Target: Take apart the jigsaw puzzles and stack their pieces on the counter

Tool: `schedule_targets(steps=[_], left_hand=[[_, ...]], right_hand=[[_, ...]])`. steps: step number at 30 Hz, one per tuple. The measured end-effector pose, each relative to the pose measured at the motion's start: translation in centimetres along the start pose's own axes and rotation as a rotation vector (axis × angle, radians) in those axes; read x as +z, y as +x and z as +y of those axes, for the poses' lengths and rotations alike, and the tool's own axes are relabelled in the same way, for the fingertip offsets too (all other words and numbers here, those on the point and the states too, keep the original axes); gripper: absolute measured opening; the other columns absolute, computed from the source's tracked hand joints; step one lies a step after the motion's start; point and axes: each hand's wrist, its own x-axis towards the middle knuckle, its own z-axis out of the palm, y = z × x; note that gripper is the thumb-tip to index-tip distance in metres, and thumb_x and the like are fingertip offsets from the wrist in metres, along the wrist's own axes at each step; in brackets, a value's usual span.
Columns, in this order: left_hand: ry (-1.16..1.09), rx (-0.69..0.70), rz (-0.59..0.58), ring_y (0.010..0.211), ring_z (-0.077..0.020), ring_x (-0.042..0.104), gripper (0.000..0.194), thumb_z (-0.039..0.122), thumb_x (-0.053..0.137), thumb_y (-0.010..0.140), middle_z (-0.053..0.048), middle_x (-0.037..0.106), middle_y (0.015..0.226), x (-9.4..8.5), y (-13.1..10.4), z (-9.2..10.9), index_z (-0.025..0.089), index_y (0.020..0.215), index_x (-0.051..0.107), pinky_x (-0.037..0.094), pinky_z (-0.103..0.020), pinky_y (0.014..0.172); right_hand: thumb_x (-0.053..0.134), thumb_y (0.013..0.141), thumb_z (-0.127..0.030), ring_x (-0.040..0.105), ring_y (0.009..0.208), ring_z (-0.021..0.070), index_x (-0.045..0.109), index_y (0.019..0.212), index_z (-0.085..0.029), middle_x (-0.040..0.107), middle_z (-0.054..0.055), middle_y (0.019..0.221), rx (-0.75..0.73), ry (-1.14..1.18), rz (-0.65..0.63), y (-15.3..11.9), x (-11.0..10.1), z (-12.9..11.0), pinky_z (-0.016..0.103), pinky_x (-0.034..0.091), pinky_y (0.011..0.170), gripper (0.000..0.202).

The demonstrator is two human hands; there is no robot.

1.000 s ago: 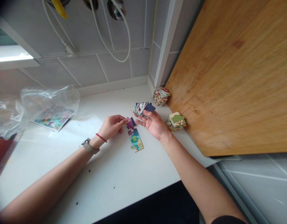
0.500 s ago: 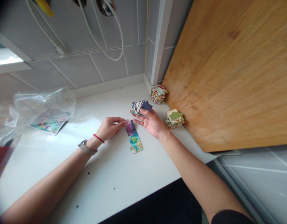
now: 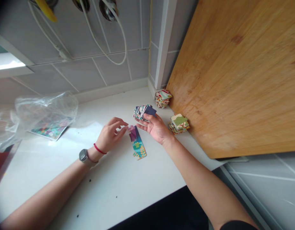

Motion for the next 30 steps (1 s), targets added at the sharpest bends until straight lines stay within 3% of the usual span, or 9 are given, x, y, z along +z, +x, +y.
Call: schedule_targets(steps=[3, 6, 12, 16, 19, 22, 24, 26, 30], left_hand=[[0.082, 0.309, -0.132, 0.122, -0.0278, 0.059, 0.028, 0.033, 0.056, 0.099, -0.012, 0.064, 0.132, -0.3, -1.4, -0.2, 0.023, 0.122, 0.069, 0.052, -0.047, 0.099], [0.163, 0.419, -0.230, 0.143, -0.0349, 0.041, 0.038, 0.038, 0.057, 0.099, -0.012, 0.048, 0.154, -0.1, -2.2, -0.6, 0.025, 0.134, 0.063, 0.047, -0.054, 0.106], [0.142, 0.464, -0.404, 0.148, -0.0341, 0.037, 0.046, 0.046, 0.053, 0.100, -0.012, 0.042, 0.159, 0.2, -2.1, -1.1, 0.028, 0.142, 0.056, 0.041, -0.059, 0.111], [0.035, 0.444, -0.364, 0.145, -0.0344, 0.041, 0.043, 0.044, 0.057, 0.098, -0.014, 0.046, 0.156, -0.1, -2.1, -1.0, 0.026, 0.137, 0.062, 0.042, -0.058, 0.112], [-0.193, 0.297, -0.129, 0.128, -0.0260, 0.061, 0.029, 0.032, 0.053, 0.101, -0.015, 0.063, 0.139, -0.3, -1.8, -0.9, 0.020, 0.120, 0.071, 0.052, -0.044, 0.105], [-0.475, -0.074, 0.131, 0.089, -0.0173, 0.073, 0.025, 0.034, 0.056, 0.099, -0.012, 0.074, 0.106, -0.7, -1.3, -0.7, 0.017, 0.107, 0.072, 0.061, -0.032, 0.080], [-0.736, -0.329, 0.086, 0.075, -0.0157, 0.072, 0.034, 0.042, 0.063, 0.093, -0.011, 0.074, 0.107, -0.9, -0.9, -0.4, 0.017, 0.116, 0.069, 0.061, -0.028, 0.063], [-0.980, -0.501, -0.086, 0.077, -0.0182, 0.073, 0.050, 0.045, 0.067, 0.089, -0.014, 0.072, 0.117, -1.1, -0.6, 0.0, 0.019, 0.131, 0.062, 0.060, -0.027, 0.056], [-1.121, -0.625, -0.271, 0.086, -0.0209, 0.073, 0.051, 0.047, 0.067, 0.087, -0.013, 0.076, 0.105, -1.6, -0.2, 0.9, 0.019, 0.130, 0.065, 0.057, -0.025, 0.058]], right_hand=[[0.075, 0.081, -0.029, 0.068, 0.118, 0.0255, 0.067, 0.113, -0.023, 0.074, 0.007, 0.122, 0.017, 0.010, 0.005, 0.0, 0.0, 0.0, 0.036, 0.056, 0.094, 0.034], [0.075, 0.081, -0.029, 0.068, 0.118, 0.0247, 0.066, 0.116, -0.024, 0.073, 0.007, 0.125, 0.028, 0.008, 0.004, -0.1, 0.0, 0.0, 0.035, 0.056, 0.095, 0.036], [0.076, 0.081, -0.029, 0.068, 0.118, 0.0248, 0.067, 0.115, -0.024, 0.072, 0.006, 0.128, 0.039, -0.001, 0.031, -0.1, -0.1, 0.1, 0.036, 0.055, 0.097, 0.036], [0.074, 0.082, -0.030, 0.068, 0.119, 0.0244, 0.066, 0.118, -0.025, 0.071, 0.006, 0.130, 0.061, -0.012, -0.003, -0.2, 0.0, 0.1, 0.035, 0.055, 0.097, 0.037], [0.074, 0.081, -0.031, 0.069, 0.118, 0.0257, 0.063, 0.125, -0.026, 0.072, 0.007, 0.127, 0.116, -0.040, -0.093, -0.6, 0.1, -0.1, 0.037, 0.056, 0.096, 0.045], [0.077, 0.078, -0.031, 0.070, 0.116, 0.0283, 0.058, 0.133, -0.027, 0.071, 0.008, 0.130, 0.162, -0.103, -0.170, -1.2, 0.5, -0.3, 0.041, 0.057, 0.095, 0.058], [0.078, 0.077, -0.030, 0.069, 0.116, 0.0298, 0.055, 0.137, -0.029, 0.067, 0.008, 0.136, 0.178, -0.145, -0.186, -1.5, 0.7, -0.2, 0.046, 0.058, 0.096, 0.065], [0.078, 0.077, -0.028, 0.070, 0.115, 0.0307, 0.054, 0.138, -0.029, 0.066, 0.008, 0.137, 0.188, -0.175, -0.187, -1.6, 0.9, -0.1, 0.049, 0.059, 0.095, 0.066], [0.078, 0.077, -0.026, 0.071, 0.111, 0.0294, 0.057, 0.137, -0.029, 0.068, 0.008, 0.133, 0.201, -0.211, -0.194, -1.6, 1.2, 0.2, 0.049, 0.060, 0.093, 0.063]])
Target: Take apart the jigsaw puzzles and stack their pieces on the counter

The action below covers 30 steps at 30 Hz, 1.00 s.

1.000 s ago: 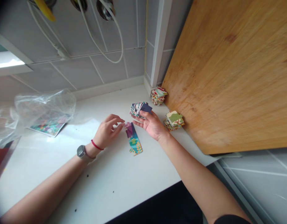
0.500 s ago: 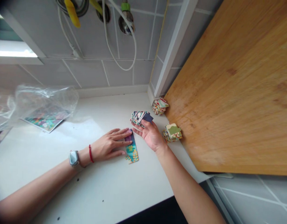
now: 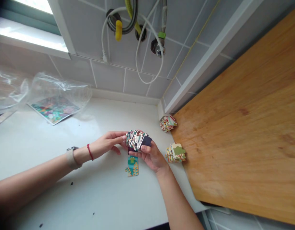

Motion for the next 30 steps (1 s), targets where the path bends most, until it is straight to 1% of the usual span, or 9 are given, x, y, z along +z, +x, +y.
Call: schedule_targets(steps=[3, 7, 11, 15, 18, 21, 23, 27, 30], left_hand=[[0.018, -0.023, 0.060, 0.080, -0.0172, 0.072, 0.043, 0.044, 0.068, 0.086, -0.010, 0.076, 0.096, 0.2, -0.2, 0.4, 0.018, 0.121, 0.070, 0.053, -0.020, 0.056], [0.014, -0.007, 0.126, 0.066, -0.0124, 0.066, 0.037, 0.042, 0.071, 0.083, -0.007, 0.073, 0.088, 0.6, -0.5, 0.9, 0.016, 0.110, 0.073, 0.046, -0.018, 0.048], [0.012, -0.011, 0.206, 0.064, -0.0117, 0.063, 0.029, 0.041, 0.072, 0.081, -0.005, 0.070, 0.080, 1.0, -0.7, 1.5, 0.015, 0.094, 0.073, 0.043, -0.017, 0.045], [-0.043, -0.029, 0.289, 0.068, -0.0122, 0.063, 0.019, 0.032, 0.073, 0.079, -0.003, 0.067, 0.078, 0.9, -0.6, 1.7, 0.015, 0.082, 0.066, 0.051, -0.019, 0.051], [-0.139, -0.048, 0.269, 0.075, -0.0136, 0.067, 0.019, 0.026, 0.075, 0.076, -0.004, 0.068, 0.081, 0.5, -0.4, 1.4, 0.015, 0.080, 0.061, 0.059, -0.027, 0.064], [-0.209, -0.055, 0.229, 0.080, -0.0160, 0.070, 0.022, 0.024, 0.078, 0.074, -0.004, 0.069, 0.085, 0.2, -0.1, 1.0, 0.016, 0.083, 0.059, 0.062, -0.031, 0.070], [-0.207, -0.043, 0.211, 0.080, -0.0176, 0.072, 0.028, 0.024, 0.078, 0.074, -0.004, 0.070, 0.085, 0.1, 0.0, 0.7, 0.017, 0.094, 0.061, 0.062, -0.033, 0.069], [-0.007, 0.047, 0.164, 0.075, -0.0189, 0.072, 0.056, 0.030, 0.077, 0.077, 0.001, 0.066, 0.075, 0.0, 0.1, 0.1, 0.023, 0.128, 0.058, 0.061, -0.031, 0.062], [0.175, 0.133, 0.183, 0.069, -0.0164, 0.070, 0.054, 0.035, 0.073, 0.080, 0.000, 0.068, 0.072, -0.1, 0.2, -0.3, 0.020, 0.131, 0.062, 0.058, -0.026, 0.059]], right_hand=[[0.079, 0.076, -0.025, 0.070, 0.113, 0.0294, 0.056, 0.137, -0.029, 0.067, 0.009, 0.135, 0.005, -0.010, -0.005, 0.0, 0.1, -0.1, 0.046, 0.060, 0.093, 0.065], [0.080, 0.076, -0.028, 0.070, 0.113, 0.0307, 0.053, 0.139, -0.028, 0.066, 0.010, 0.136, -0.006, -0.016, -0.025, -0.2, 0.2, -0.2, 0.048, 0.058, 0.097, 0.069], [0.079, 0.076, -0.027, 0.070, 0.115, 0.0308, 0.054, 0.139, -0.029, 0.066, 0.009, 0.137, -0.022, -0.015, -0.020, -0.3, 0.2, -0.2, 0.049, 0.057, 0.098, 0.068], [0.078, 0.076, -0.025, 0.070, 0.113, 0.0287, 0.056, 0.137, -0.031, 0.068, 0.007, 0.134, -0.054, -0.013, 0.035, -0.1, -0.1, -0.1, 0.048, 0.057, 0.098, 0.065], [0.079, 0.076, -0.029, 0.069, 0.115, 0.0291, 0.059, 0.133, -0.031, 0.069, 0.006, 0.132, -0.099, -0.002, 0.088, 0.2, -0.5, 0.0, 0.049, 0.057, 0.098, 0.061], [0.079, 0.075, -0.033, 0.067, 0.120, 0.0308, 0.060, 0.132, -0.032, 0.069, 0.005, 0.132, -0.140, 0.010, 0.115, 0.3, -0.7, 0.0, 0.050, 0.055, 0.100, 0.060], [0.079, 0.075, -0.035, 0.065, 0.123, 0.0312, 0.060, 0.131, -0.033, 0.069, 0.005, 0.133, -0.155, 0.020, 0.115, 0.4, -0.8, 0.0, 0.050, 0.054, 0.102, 0.059], [0.080, 0.075, -0.036, 0.065, 0.123, 0.0311, 0.060, 0.130, -0.034, 0.069, 0.004, 0.132, -0.161, 0.027, 0.117, 0.4, -0.7, -0.1, 0.050, 0.053, 0.103, 0.058], [0.079, 0.076, -0.034, 0.066, 0.121, 0.0313, 0.061, 0.129, -0.034, 0.070, 0.003, 0.130, -0.180, 0.036, 0.133, 0.6, -0.7, -0.1, 0.052, 0.052, 0.103, 0.056]])
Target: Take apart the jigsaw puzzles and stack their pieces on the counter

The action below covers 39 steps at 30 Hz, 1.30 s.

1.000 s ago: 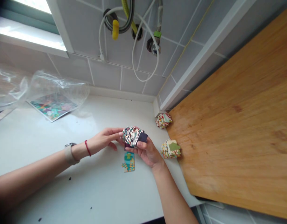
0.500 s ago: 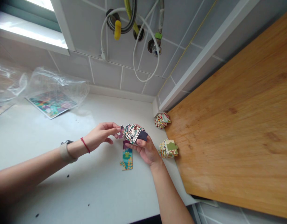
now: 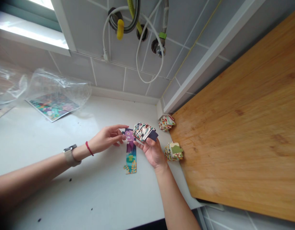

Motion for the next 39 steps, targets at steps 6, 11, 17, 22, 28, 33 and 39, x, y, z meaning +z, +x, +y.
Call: schedule_targets(steps=[6, 11, 17, 22, 28, 33, 39], left_hand=[[0.192, 0.054, 0.090, 0.061, -0.0156, 0.068, 0.038, 0.039, 0.063, 0.086, -0.006, 0.075, 0.073, -0.5, 1.6, -0.3, 0.015, 0.114, 0.069, 0.050, -0.023, 0.053], [0.510, 0.159, 0.108, 0.059, -0.0146, 0.066, 0.027, 0.034, 0.061, 0.086, -0.004, 0.077, 0.073, -0.5, 3.7, 0.7, 0.019, 0.105, 0.073, 0.044, -0.023, 0.056], [0.786, 0.251, 0.134, 0.064, -0.0161, 0.065, 0.020, 0.032, 0.057, 0.089, -0.002, 0.075, 0.073, -0.2, 5.1, -0.5, 0.023, 0.094, 0.074, 0.042, -0.025, 0.062], [0.881, 0.365, 0.242, 0.072, -0.0175, 0.064, 0.024, 0.037, 0.057, 0.093, -0.006, 0.075, 0.088, -0.7, 5.2, -1.4, 0.021, 0.099, 0.074, 0.046, -0.028, 0.068], [1.003, 0.588, 0.032, 0.116, -0.0288, 0.061, 0.037, 0.044, 0.069, 0.089, -0.009, 0.072, 0.123, -0.7, 5.4, -2.0, 0.026, 0.122, 0.071, 0.046, -0.045, 0.099], [0.992, 0.675, -0.006, 0.117, -0.0248, 0.063, 0.023, 0.030, 0.059, 0.097, -0.006, 0.074, 0.122, -1.4, 6.0, -3.0, 0.029, 0.109, 0.077, 0.049, -0.045, 0.100], [0.999, 0.807, -0.018, 0.108, -0.0254, 0.068, 0.020, 0.027, 0.061, 0.095, -0.007, 0.077, 0.116, -1.8, 5.9, -3.1, 0.024, 0.105, 0.077, 0.056, -0.043, 0.093]], right_hand=[[0.079, 0.077, -0.032, 0.067, 0.120, 0.0287, 0.061, 0.125, -0.033, 0.071, 0.002, 0.128, -0.032, 0.035, 0.072, 0.3, -0.1, 0.0, 0.047, 0.053, 0.101, 0.051], [0.081, 0.075, -0.030, 0.070, 0.114, 0.0267, 0.066, 0.113, -0.028, 0.075, 0.003, 0.117, -0.037, 0.053, 0.150, 0.6, -0.3, -0.1, 0.043, 0.056, 0.096, 0.041], [0.084, 0.072, -0.033, 0.071, 0.109, 0.0237, 0.068, 0.103, -0.027, 0.077, 0.002, 0.112, -0.020, 0.033, 0.234, 1.0, -0.5, 0.1, 0.040, 0.056, 0.094, 0.035], [0.084, 0.073, -0.032, 0.071, 0.111, 0.0247, 0.067, 0.105, -0.026, 0.077, 0.003, 0.113, -0.010, 0.044, 0.231, 0.9, -0.5, 0.2, 0.040, 0.056, 0.093, 0.037], [0.083, 0.073, -0.032, 0.072, 0.107, 0.0239, 0.067, 0.102, -0.027, 0.077, 0.002, 0.112, -0.004, 0.055, 0.240, 1.1, -0.6, 0.4, 0.041, 0.056, 0.093, 0.033], [0.084, 0.072, -0.031, 0.071, 0.109, 0.0247, 0.067, 0.103, -0.026, 0.076, 0.003, 0.113, 0.005, 0.058, 0.235, 1.0, -0.4, 0.3, 0.040, 0.055, 0.093, 0.035], [0.085, 0.071, -0.031, 0.071, 0.108, 0.0262, 0.067, 0.101, -0.025, 0.077, 0.004, 0.113, 0.001, 0.074, 0.245, 1.0, -0.6, 0.4, 0.041, 0.055, 0.093, 0.036]])
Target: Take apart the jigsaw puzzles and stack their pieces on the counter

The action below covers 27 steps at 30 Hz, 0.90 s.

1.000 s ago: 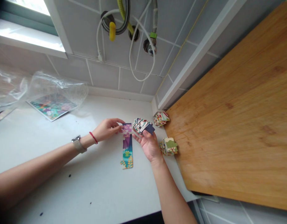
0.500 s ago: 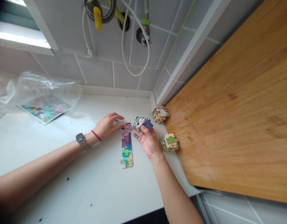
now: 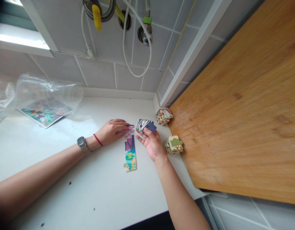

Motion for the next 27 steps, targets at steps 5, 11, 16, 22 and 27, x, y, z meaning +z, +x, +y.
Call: schedule_targets(steps=[5, 11, 16, 22, 27], left_hand=[[-0.033, 0.000, 0.049, 0.103, -0.0237, 0.071, 0.020, 0.027, 0.061, 0.094, -0.007, 0.078, 0.109, -0.08, 0.12, 0.17, 0.022, 0.107, 0.077, 0.057, -0.041, 0.091], [-0.075, 0.064, 0.027, 0.102, -0.0230, 0.069, 0.016, 0.029, 0.064, 0.094, -0.007, 0.078, 0.106, -0.39, -0.15, -0.01, 0.023, 0.095, 0.079, 0.055, -0.040, 0.091], [-0.059, 0.050, -0.003, 0.105, -0.0233, 0.067, 0.017, 0.026, 0.062, 0.095, -0.007, 0.076, 0.108, -0.52, -0.40, 0.28, 0.025, 0.098, 0.078, 0.053, -0.041, 0.093], [-0.017, -0.021, -0.040, 0.109, -0.0248, 0.065, 0.020, 0.040, 0.066, 0.093, -0.007, 0.072, 0.117, -0.69, -0.43, 0.78, 0.028, 0.104, 0.078, 0.051, -0.043, 0.095], [-0.033, -0.012, -0.038, 0.108, -0.0241, 0.065, 0.016, 0.031, 0.065, 0.093, -0.007, 0.074, 0.114, -0.67, -0.37, 0.63, 0.027, 0.100, 0.078, 0.051, -0.043, 0.094]], right_hand=[[0.086, 0.070, -0.029, 0.071, 0.107, 0.0263, 0.068, 0.100, -0.026, 0.077, 0.003, 0.111, -0.002, 0.018, 0.004, -0.04, 0.06, -0.02, 0.041, 0.055, 0.091, 0.035], [0.086, 0.069, -0.029, 0.072, 0.106, 0.0260, 0.068, 0.100, -0.025, 0.078, 0.003, 0.109, 0.004, 0.020, 0.011, -0.13, 0.19, -0.08, 0.041, 0.055, 0.092, 0.036], [0.086, 0.070, -0.029, 0.072, 0.105, 0.0254, 0.068, 0.101, -0.025, 0.077, 0.003, 0.109, 0.010, 0.017, 0.003, -0.08, 0.12, -0.05, 0.040, 0.055, 0.091, 0.036], [0.085, 0.071, -0.029, 0.071, 0.107, 0.0257, 0.068, 0.103, -0.025, 0.077, 0.004, 0.111, 0.011, 0.011, 0.002, -0.03, -0.05, 0.06, 0.041, 0.055, 0.093, 0.036], [0.085, 0.071, -0.030, 0.072, 0.107, 0.0261, 0.068, 0.101, -0.025, 0.077, 0.004, 0.111, 0.010, 0.013, 0.008, -0.05, 0.00, 0.08, 0.041, 0.055, 0.092, 0.035]])
